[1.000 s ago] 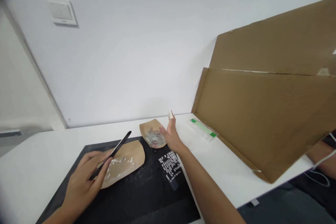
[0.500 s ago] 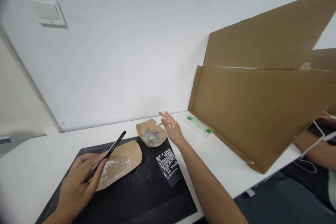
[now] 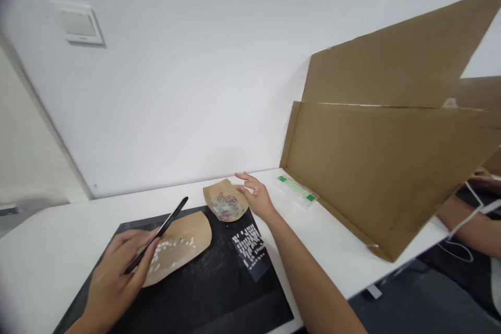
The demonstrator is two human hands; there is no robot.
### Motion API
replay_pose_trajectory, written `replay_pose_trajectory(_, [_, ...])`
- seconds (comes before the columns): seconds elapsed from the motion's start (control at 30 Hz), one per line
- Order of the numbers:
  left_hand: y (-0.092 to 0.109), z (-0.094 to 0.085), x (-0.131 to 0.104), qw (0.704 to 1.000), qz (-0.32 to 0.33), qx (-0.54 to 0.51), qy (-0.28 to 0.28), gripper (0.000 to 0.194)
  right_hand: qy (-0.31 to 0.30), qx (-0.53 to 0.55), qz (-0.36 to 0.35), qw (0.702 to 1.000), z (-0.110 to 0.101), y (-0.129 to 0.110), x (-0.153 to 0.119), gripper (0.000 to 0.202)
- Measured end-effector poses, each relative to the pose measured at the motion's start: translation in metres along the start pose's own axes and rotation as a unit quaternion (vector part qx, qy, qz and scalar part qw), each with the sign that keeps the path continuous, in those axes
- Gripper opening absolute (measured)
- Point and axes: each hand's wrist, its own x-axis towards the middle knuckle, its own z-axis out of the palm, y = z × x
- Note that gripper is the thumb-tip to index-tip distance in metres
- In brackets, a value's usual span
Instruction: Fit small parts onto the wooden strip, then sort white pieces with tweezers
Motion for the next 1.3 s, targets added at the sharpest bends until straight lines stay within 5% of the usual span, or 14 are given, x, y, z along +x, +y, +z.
replay_pose_trajectory(0.5, [0.001,-0.001,0.001,1.0,0.001,0.008,0.003,0.03,-0.004,-0.03,-0.034,0.999,0.007,-0.003,-0.004,0.023])
replay_pose_trajectory(0.7, [0.001,0.0,0.002,1.0,0.002,0.006,0.005,0.032,-0.024,-0.043,-0.069,0.996,0.003,-0.009,-0.004,0.004])
replay_pose_trajectory(0.93, [0.001,-0.001,0.001,1.0,0.001,0.004,0.003,0.029,-0.027,-0.094,-0.077,0.992,0.006,0.005,-0.002,0.017])
replay_pose_trajectory(1.3, [0.002,-0.001,0.003,1.0,0.013,-0.007,0.007,0.032,-0.13,-0.201,-0.081,0.968,0.0,0.024,-0.006,0.014])
